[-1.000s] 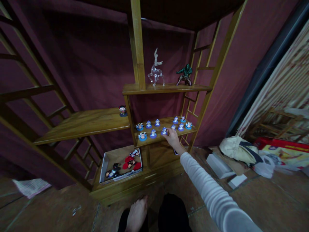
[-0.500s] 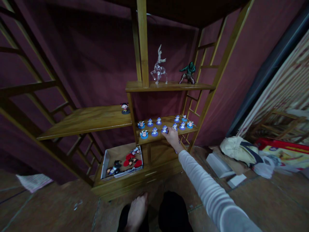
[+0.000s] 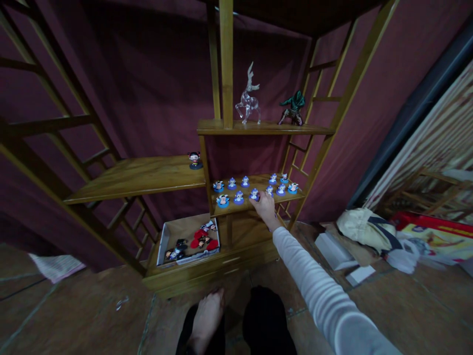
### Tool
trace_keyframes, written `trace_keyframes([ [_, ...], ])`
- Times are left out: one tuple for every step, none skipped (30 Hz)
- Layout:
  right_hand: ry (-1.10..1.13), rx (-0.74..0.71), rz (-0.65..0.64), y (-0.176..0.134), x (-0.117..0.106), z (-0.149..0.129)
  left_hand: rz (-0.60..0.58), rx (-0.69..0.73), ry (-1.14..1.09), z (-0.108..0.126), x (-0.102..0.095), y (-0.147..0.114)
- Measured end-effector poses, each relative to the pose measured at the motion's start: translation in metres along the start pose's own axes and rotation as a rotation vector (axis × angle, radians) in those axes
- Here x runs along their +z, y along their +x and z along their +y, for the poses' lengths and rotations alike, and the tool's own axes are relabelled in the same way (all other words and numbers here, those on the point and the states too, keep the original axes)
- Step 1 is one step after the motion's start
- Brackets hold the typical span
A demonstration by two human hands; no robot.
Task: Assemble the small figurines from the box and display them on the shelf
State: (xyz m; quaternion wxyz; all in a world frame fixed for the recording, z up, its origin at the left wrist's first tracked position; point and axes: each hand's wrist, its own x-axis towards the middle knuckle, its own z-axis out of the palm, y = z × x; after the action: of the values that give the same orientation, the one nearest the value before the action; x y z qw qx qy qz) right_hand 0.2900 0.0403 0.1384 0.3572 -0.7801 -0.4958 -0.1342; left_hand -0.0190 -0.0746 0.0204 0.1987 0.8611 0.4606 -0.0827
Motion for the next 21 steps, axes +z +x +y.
trace_keyframes([
  [0.005,0.003,0.001,0.0,0.0,0.0,0.004,-0.003,-0.007,-0.002,0.0,0.0],
  [0.011,0.006,0.003,-0.001,0.0,-0.001,0.012,-0.004,-0.018,-0.003,0.001,0.0],
  [0.019,0.009,0.005,-0.001,-0.001,-0.001,0.026,0.001,-0.033,-0.006,0.001,0.001],
  [0.028,0.013,0.009,-0.001,-0.001,-0.002,0.047,0.009,-0.049,-0.008,0.002,0.001],
  [0.039,0.016,0.012,-0.002,-0.001,-0.003,0.066,0.02,-0.066,-0.01,0.002,0.002],
  [0.052,0.022,0.015,-0.002,-0.001,-0.004,0.079,0.029,-0.082,-0.013,0.003,0.004],
  [0.067,0.027,0.018,-0.003,-0.001,-0.004,0.089,0.035,-0.095,-0.016,0.004,0.005],
  [0.088,0.029,0.019,-0.004,-0.001,-0.004,0.096,0.036,-0.106,-0.018,0.005,0.006],
  [0.115,0.025,0.021,-0.006,-0.002,-0.003,0.102,0.035,-0.115,-0.021,0.005,0.008],
  [0.149,0.019,0.029,-0.008,-0.002,-0.001,0.108,0.035,-0.123,-0.024,0.005,0.009],
  [0.184,0.014,0.049,-0.01,-0.003,0.002,0.116,0.034,-0.132,-0.026,0.006,0.01],
  [0.215,0.015,0.081,-0.012,-0.005,0.007,0.122,0.032,-0.138,-0.028,0.006,0.011],
  [0.232,0.026,0.125,-0.013,-0.006,0.012,0.119,0.027,-0.141,-0.03,0.005,0.012],
  [0.231,0.05,0.176,-0.014,-0.008,0.018,0.108,0.021,-0.14,-0.032,0.005,0.012],
  [0.21,0.082,0.224,-0.013,-0.011,0.024,0.09,0.014,-0.136,-0.033,0.004,0.012],
  [0.174,0.116,0.257,-0.012,-0.013,0.031,0.068,0.009,-0.131,-0.034,0.003,0.011],
  [0.132,0.144,0.267,-0.01,-0.015,0.036,0.048,0.009,-0.126,-0.034,0.001,0.01],
  [0.091,0.163,0.253,-0.008,-0.017,0.041,0.037,0.015,-0.122,-0.034,0.0,0.009],
  [0.055,0.174,0.225,-0.004,-0.017,0.044,0.034,0.025,-0.118,-0.033,-0.001,0.008],
  [0.025,0.18,0.188,-0.001,-0.018,0.047,0.036,0.035,-0.115,-0.032,-0.002,0.007],
  [0.0,0.184,0.149,0.001,-0.017,0.048,0.038,0.042,-0.111,-0.03,-0.004,0.006],
])
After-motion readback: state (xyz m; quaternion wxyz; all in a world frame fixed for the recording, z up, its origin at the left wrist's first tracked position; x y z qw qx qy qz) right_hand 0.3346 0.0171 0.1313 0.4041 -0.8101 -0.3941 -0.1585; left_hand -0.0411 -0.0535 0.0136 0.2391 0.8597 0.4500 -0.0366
